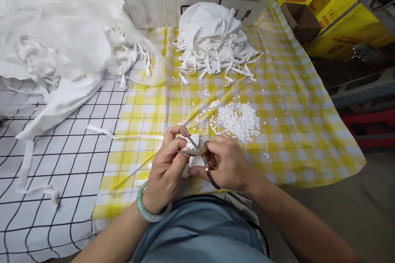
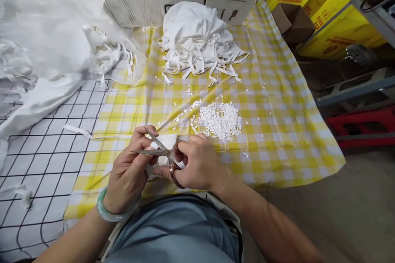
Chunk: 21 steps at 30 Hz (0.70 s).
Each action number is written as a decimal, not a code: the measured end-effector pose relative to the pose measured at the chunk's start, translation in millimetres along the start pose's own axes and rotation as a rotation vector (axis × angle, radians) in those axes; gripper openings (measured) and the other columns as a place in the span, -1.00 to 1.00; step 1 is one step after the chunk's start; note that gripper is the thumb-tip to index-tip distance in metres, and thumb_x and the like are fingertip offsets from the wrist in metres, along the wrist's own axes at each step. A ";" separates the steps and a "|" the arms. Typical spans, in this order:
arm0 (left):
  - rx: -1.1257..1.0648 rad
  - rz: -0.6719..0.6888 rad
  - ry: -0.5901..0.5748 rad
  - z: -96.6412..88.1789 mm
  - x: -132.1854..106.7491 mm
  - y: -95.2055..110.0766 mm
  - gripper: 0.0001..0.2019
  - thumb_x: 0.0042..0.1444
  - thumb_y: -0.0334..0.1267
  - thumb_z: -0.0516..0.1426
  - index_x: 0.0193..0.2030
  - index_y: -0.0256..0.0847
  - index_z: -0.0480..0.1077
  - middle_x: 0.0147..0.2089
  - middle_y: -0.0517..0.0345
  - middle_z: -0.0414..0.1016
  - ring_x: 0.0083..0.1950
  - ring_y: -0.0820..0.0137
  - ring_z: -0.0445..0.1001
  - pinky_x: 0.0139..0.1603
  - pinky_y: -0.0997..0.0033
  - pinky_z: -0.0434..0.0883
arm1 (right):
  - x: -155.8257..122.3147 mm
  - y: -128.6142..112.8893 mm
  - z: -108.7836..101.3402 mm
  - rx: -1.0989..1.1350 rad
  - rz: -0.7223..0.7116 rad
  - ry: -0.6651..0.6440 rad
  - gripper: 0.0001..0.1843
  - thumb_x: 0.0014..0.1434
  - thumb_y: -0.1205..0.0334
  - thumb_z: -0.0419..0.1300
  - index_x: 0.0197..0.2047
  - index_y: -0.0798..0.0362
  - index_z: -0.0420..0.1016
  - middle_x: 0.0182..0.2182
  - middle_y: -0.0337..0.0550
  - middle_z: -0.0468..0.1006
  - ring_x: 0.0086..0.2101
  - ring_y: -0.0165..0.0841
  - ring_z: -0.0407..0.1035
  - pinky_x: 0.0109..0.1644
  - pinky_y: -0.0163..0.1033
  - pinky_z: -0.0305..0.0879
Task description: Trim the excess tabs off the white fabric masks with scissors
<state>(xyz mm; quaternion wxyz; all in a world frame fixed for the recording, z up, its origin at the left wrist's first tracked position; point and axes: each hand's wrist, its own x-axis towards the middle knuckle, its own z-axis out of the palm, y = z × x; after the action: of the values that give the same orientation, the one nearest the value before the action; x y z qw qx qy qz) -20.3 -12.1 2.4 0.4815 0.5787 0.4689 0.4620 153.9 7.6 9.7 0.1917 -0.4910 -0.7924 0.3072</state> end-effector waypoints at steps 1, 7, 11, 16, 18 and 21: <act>0.002 -0.004 0.000 0.3 -0.3 -0.9 -0.73 0.35 -0.22 -0.02 -0.39 -0.16 0.30 -0.12 -0.04 0.28 0.11 0.18 0.24 0.12 0.12 0.35 | 0.2 0.6 0.3 0.004 0.004 0.002 -0.47 0.00 -0.19 0.34 -0.60 0.01 0.20 -0.63 -0.30 0.35 -0.50 -0.39 0.22 -0.24 -0.19 0.10; -0.084 -0.006 -0.006 2.0 -1.8 -5.2 -0.78 0.35 -0.25 0.00 -0.32 -0.17 0.36 -0.06 -0.02 0.24 0.09 0.21 0.25 -0.05 0.26 0.38 | 0.3 2.3 2.1 0.012 0.004 0.020 -0.48 0.01 -0.15 0.33 -0.62 0.02 0.20 -0.65 -0.31 0.34 -0.51 -0.41 0.22 -0.23 -0.21 0.10; -0.098 0.065 0.013 2.9 -0.5 -7.4 -0.80 0.34 -0.30 0.01 -0.32 -0.18 0.37 -0.10 0.02 0.24 0.07 0.25 0.23 0.05 0.25 0.31 | 0.3 1.4 1.9 0.014 0.001 0.023 -0.50 0.02 -0.13 0.33 -0.61 0.03 0.23 -0.64 -0.32 0.34 -0.51 -0.43 0.21 -0.24 -0.24 0.09; -0.103 0.113 0.011 4.8 0.2 -8.7 -0.82 0.34 -0.36 0.02 -0.29 -0.19 0.38 -0.11 0.05 0.25 0.10 0.29 0.20 0.10 0.28 0.25 | -0.4 1.6 2.4 0.026 -0.001 0.037 -0.50 0.05 -0.11 0.32 -0.62 0.06 0.25 -0.65 -0.33 0.32 -0.53 -0.46 0.19 -0.28 -0.27 0.06; -0.100 0.110 0.011 5.8 0.6 -8.8 -0.82 0.33 -0.37 0.02 -0.29 -0.19 0.38 -0.11 0.06 0.25 0.09 0.30 0.21 0.09 0.28 0.26 | -1.3 2.9 2.6 0.029 0.004 0.043 -0.49 0.05 -0.11 0.33 -0.63 0.06 0.25 -0.66 -0.33 0.31 -0.54 -0.47 0.17 -0.29 -0.28 0.05; -0.070 0.107 -0.002 8.4 2.9 -8.3 -0.81 0.34 -0.38 0.01 -0.31 -0.19 0.37 -0.16 0.08 0.26 0.07 0.30 0.21 0.08 0.28 0.26 | -4.2 6.6 1.9 0.026 0.030 0.055 -0.48 0.05 -0.11 0.33 -0.65 0.07 0.25 -0.67 -0.33 0.31 -0.56 -0.48 0.13 -0.32 -0.29 0.05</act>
<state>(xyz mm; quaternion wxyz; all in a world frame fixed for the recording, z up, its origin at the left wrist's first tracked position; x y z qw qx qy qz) -12.5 -9.4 -6.5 0.4767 0.5861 0.4204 0.5024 159.0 5.4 3.9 0.2149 -0.5086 -0.7753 0.3068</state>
